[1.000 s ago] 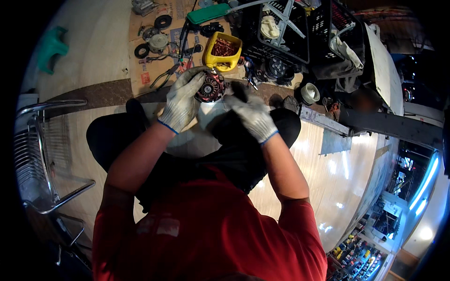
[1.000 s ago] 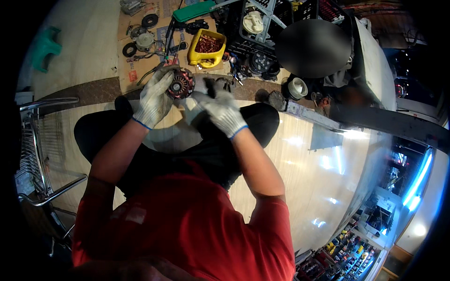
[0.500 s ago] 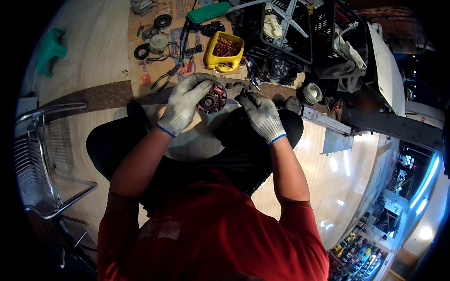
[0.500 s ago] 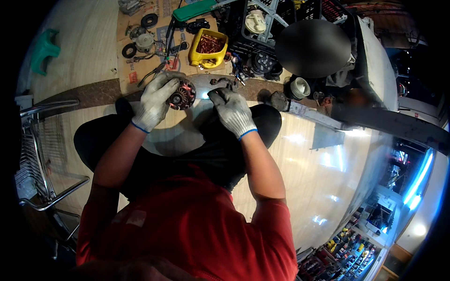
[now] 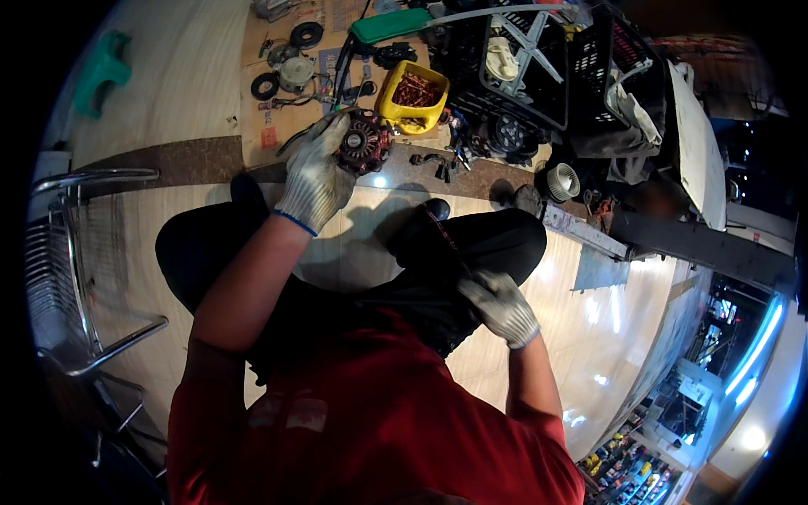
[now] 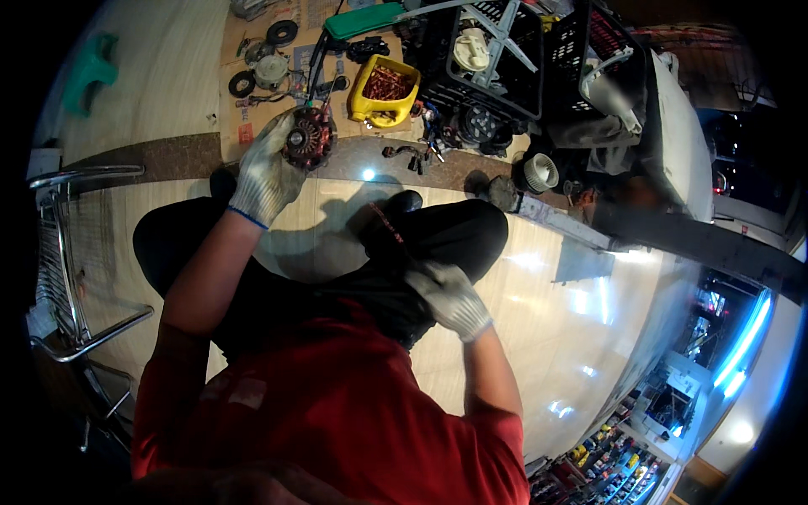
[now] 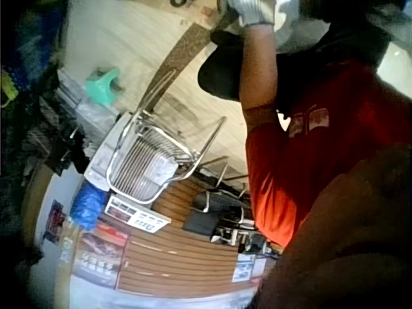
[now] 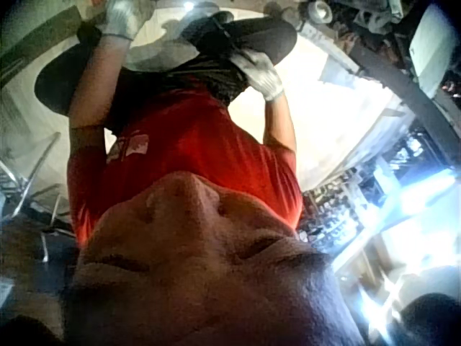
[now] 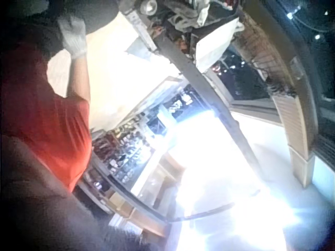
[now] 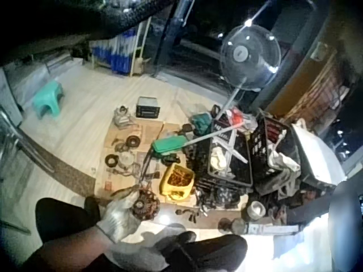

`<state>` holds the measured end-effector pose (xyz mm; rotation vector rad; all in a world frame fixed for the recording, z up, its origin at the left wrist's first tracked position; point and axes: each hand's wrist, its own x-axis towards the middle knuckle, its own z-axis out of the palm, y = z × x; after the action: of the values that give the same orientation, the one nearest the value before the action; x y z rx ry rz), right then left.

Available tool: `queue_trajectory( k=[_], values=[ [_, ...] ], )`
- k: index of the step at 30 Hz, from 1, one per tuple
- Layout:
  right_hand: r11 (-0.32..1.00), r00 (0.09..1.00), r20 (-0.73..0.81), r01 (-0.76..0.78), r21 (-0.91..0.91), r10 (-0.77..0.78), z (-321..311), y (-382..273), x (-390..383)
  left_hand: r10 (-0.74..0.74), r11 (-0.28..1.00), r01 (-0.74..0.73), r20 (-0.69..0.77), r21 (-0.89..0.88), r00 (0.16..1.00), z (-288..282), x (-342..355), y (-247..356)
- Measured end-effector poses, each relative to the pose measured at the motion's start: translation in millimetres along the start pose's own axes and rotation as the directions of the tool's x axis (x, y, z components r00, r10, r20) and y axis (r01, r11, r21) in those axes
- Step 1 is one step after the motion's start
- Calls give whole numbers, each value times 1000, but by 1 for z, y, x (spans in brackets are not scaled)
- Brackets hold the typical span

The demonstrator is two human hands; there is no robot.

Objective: The person winds copper wire onto an electric motor stator by hand while wearing gloves, guiding the wire through the slots and pulling it tight.

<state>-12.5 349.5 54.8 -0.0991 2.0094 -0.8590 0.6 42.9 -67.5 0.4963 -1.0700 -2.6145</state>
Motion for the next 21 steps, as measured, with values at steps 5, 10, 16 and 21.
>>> queue_trajectory(
  k=[5, 10, 16, 21],
  values=[
    [965, 973, 103, -221, 138, 208, -50, 76, -58, -175, 915, 160, -8, -370, 985, 20, -9, 11],
    [933, 961, -177, 145, -331, -212, -78, 80, -71, -213, 904, 223, 70, -365, 975, 32, -21, 8],
    [698, 559, -438, 430, -573, -704, -14, -26, -5, 23, 971, -38, 65, 238, 998, 18, -9, -29],
    [861, 874, -184, 369, -350, -449, 50, -69, 81, 177, 873, -244, 193, 423, 965, 15, -18, -21]
  ],
)
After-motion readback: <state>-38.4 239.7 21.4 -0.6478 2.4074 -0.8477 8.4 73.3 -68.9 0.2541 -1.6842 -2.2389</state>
